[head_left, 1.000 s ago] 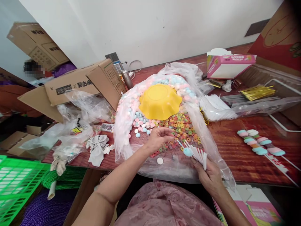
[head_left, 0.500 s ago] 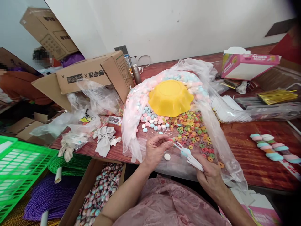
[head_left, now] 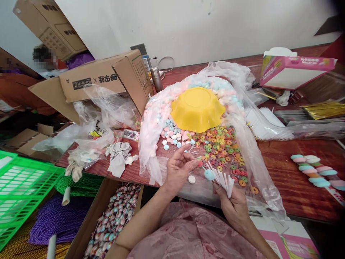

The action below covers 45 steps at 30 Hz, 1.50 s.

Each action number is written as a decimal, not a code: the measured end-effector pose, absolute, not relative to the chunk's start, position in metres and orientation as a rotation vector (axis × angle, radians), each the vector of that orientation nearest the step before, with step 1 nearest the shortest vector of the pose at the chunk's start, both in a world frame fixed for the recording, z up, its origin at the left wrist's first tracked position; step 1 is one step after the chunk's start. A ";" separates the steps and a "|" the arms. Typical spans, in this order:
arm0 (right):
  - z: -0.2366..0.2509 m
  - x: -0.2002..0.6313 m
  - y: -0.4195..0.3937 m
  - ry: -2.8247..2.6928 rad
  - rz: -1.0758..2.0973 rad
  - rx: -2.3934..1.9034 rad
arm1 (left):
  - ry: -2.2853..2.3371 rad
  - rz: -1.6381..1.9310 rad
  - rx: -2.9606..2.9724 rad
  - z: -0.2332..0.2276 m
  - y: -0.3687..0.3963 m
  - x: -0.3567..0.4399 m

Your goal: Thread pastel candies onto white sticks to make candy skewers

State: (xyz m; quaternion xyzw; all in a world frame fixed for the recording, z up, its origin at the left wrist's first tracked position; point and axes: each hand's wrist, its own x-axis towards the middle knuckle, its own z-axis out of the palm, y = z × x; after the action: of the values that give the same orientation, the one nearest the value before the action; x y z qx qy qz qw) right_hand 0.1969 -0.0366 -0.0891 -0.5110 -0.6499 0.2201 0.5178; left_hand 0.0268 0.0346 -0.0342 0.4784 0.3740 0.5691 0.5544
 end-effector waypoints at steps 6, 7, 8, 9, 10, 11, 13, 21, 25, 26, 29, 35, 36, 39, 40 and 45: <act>-0.092 0.200 -0.033 -1.555 0.583 -1.217 | 0.964 1.157 1.365 -0.029 0.034 0.029; -0.095 0.202 -0.033 -1.560 0.573 -1.225 | 0.972 1.131 1.492 -0.029 0.033 0.029; -0.098 0.204 -0.033 -1.565 0.552 -1.231 | 0.967 1.093 1.611 -0.031 0.031 0.031; -0.101 0.206 -0.033 -1.570 0.521 -1.235 | 0.948 1.048 1.711 -0.033 0.029 0.032; -0.104 0.208 -0.033 -1.573 0.480 -1.237 | 0.924 1.007 1.788 -0.037 0.026 0.034; -0.106 0.209 -0.033 -1.579 0.435 -1.234 | 0.900 0.979 1.843 -0.040 0.024 0.037; -0.109 0.211 -0.032 -1.588 0.353 -1.206 | 0.872 0.935 1.920 -0.048 0.018 0.041; -0.115 0.221 -0.038 -1.567 0.432 -1.231 | 1.146 1.074 1.750 -0.038 0.056 -0.004; -0.111 0.230 -0.037 -1.382 0.574 -1.337 | 1.727 0.814 1.998 -0.037 0.105 -0.052; -0.110 0.232 -0.036 -1.353 0.582 -1.342 | 1.771 0.747 2.033 -0.040 0.111 -0.058; -0.111 0.233 -0.034 -1.369 0.497 -1.327 | 1.797 0.682 2.090 -0.051 0.113 -0.064; -0.120 0.238 -0.036 -1.512 0.385 -1.303 | 1.850 0.771 2.042 -0.060 0.124 -0.068; -0.120 0.238 -0.036 -1.522 0.368 -1.295 | 1.862 0.770 2.035 -0.059 0.130 -0.071; -0.116 0.236 -0.033 -1.535 0.319 -1.263 | 1.842 0.715 2.056 -0.059 0.146 -0.076; -0.115 0.235 -0.033 -1.541 0.308 -1.256 | 1.825 0.695 2.068 -0.059 0.148 -0.077; -0.120 0.237 -0.035 -1.523 0.301 -1.277 | 1.743 0.692 2.083 -0.063 0.139 -0.075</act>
State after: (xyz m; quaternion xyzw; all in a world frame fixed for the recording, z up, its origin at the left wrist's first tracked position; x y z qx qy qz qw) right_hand 0.2371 -0.0346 -0.1205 -0.5363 -0.6395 0.1265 0.5361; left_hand -0.0754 0.1395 -0.0627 0.7324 0.6131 0.2435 0.1686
